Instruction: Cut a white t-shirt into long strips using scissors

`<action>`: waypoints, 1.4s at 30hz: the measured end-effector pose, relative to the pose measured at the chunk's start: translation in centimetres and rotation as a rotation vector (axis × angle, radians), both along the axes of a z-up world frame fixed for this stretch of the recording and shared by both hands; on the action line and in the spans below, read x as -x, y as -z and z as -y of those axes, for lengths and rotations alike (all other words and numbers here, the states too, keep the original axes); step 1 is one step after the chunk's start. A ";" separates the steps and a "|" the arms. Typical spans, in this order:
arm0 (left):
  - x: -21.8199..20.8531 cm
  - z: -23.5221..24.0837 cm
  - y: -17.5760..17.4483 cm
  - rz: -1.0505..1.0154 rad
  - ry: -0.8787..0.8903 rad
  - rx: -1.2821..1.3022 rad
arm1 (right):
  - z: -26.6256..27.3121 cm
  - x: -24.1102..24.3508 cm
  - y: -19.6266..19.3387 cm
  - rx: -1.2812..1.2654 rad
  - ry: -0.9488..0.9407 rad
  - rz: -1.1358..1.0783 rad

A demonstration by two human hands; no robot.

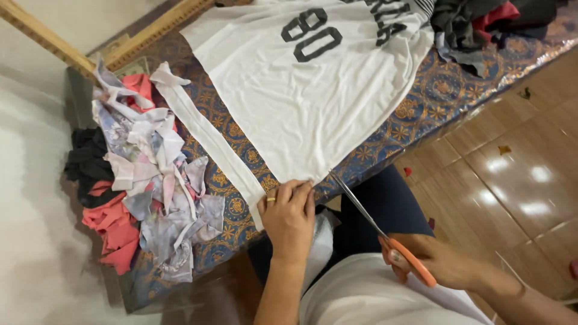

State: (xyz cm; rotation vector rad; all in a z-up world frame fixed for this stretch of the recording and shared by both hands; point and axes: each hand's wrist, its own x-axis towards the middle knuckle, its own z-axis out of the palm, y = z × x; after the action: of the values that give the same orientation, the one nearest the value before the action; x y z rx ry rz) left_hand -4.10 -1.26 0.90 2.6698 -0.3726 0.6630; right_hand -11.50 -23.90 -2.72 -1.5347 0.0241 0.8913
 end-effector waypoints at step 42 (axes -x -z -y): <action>-0.4 -0.3 5.0 0.145 -0.094 0.081 | -4.1 -6.8 -1.9 0.309 -0.299 0.076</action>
State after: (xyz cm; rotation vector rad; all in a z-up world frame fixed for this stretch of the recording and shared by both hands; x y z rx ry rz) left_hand -3.72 -0.93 -4.07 2.5830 -0.2542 0.8846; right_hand -4.71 -19.78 -0.78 -1.8928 -0.1309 1.1020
